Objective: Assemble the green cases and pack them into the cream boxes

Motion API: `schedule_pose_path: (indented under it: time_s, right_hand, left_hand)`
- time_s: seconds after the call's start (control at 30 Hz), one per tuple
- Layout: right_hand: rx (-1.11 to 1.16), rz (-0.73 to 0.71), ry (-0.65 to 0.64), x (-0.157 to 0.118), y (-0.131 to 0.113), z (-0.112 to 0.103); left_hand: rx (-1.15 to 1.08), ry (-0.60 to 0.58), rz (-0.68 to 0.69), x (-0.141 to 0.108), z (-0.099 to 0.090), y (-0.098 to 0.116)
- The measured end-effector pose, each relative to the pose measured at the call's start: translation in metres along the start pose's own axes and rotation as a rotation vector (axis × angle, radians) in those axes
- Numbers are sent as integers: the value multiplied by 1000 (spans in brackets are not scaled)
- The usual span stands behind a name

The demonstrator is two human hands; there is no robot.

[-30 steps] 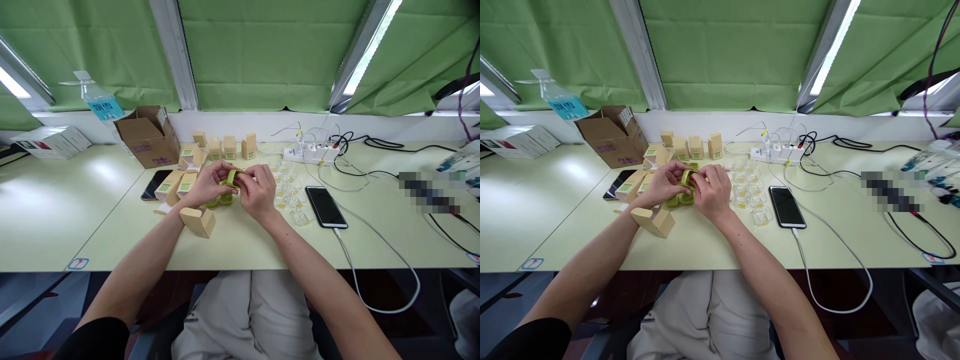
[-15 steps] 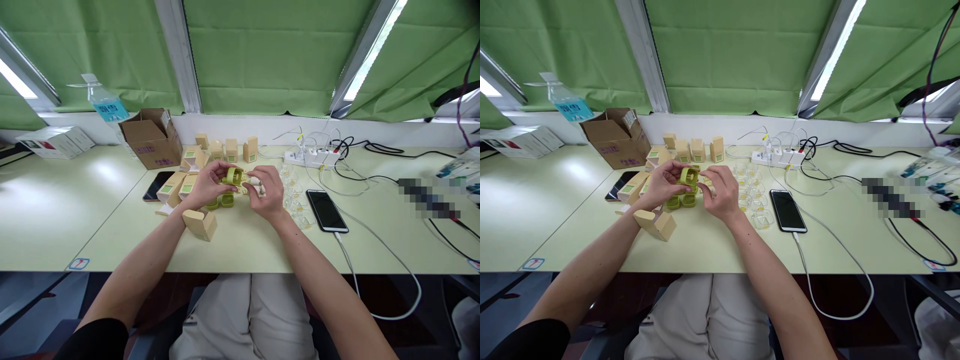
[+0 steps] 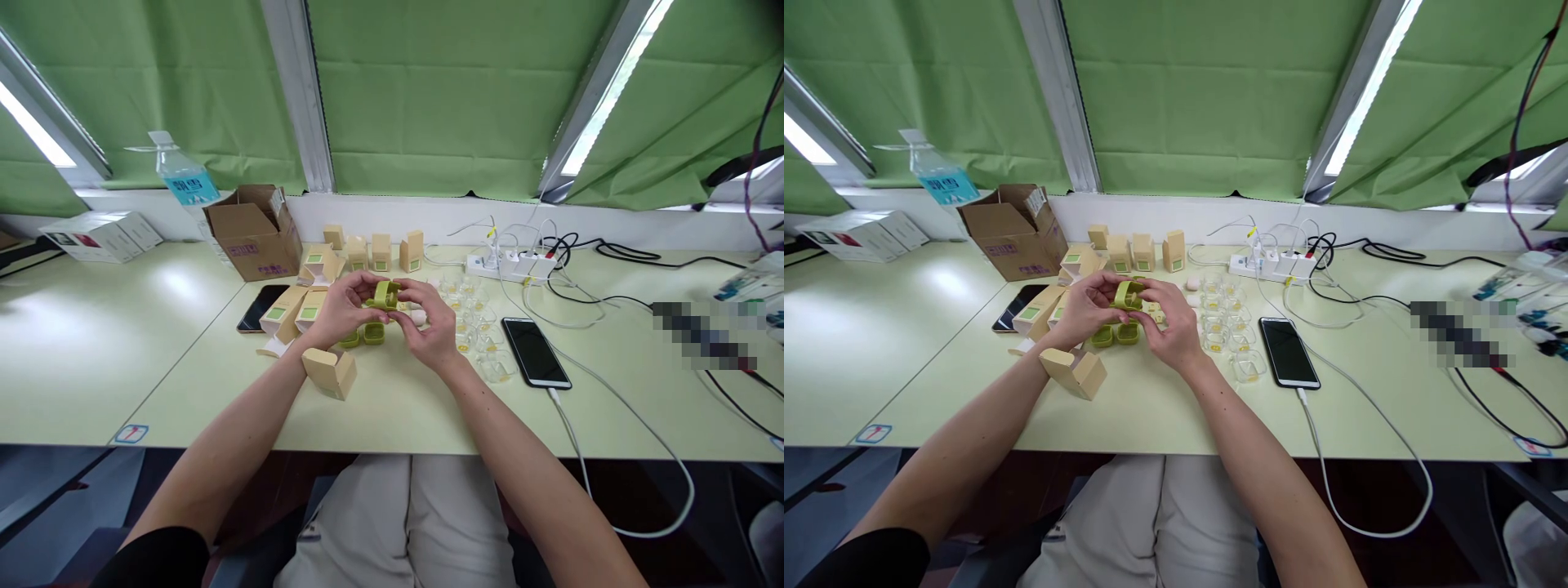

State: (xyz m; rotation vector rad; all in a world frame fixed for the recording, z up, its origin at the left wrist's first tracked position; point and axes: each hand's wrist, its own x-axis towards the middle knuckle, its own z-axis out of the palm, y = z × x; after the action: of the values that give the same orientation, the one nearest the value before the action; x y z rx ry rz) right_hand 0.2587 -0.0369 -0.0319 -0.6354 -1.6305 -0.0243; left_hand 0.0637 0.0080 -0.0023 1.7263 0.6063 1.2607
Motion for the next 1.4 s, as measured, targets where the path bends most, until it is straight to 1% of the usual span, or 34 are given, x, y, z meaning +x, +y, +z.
schedule_pose_path:
  time_s: [0.13,0.3,0.37,0.53,0.7,0.77,0.83,0.9,0.97,1.03,1.1,1.17,1.27,1.4]
  right_hand:
    - [-52,-74,18,1,-2,1]
    - [-65,-33,-16,-3,0,3]
    - [-50,-26,-10,-4,1,4]
    - [-41,-82,41,-4,1,4]
    - [-22,-19,-41,-5,0,4]
    - [-21,-17,-48,-5,0,4]
    - [-48,-37,-32,-4,-1,2]
    - [-106,-68,12,-2,-2,1]
    - [-148,-96,61,0,-2,-1]
    - [-147,-112,74,1,-2,-1]
    - [-138,-123,45,-1,-3,-1]
    - [-145,-125,11,-3,-2,0]
    - [-145,-115,-17,-6,-1,1]
    - [-172,-147,-41,-7,0,1]
  left_hand:
    - [-2,28,5,0,1,0]
    - [-3,37,16,0,2,0]
    - [-10,31,16,0,3,1]
    - [-22,23,12,0,3,0]
    - [-29,28,2,0,4,0]
    - [-11,10,2,0,3,2]
    - [-6,-23,-2,0,0,5]
    - [-16,-31,-7,1,-3,7]
    - [-8,-35,-33,1,-6,9]
    - [12,-73,-86,1,-6,9]
    - [0,-123,-136,1,-4,9]
    - [-43,-143,-165,1,-2,8]
    - [-97,-143,-198,2,-2,8]
    - [-137,-95,-233,3,-5,8]
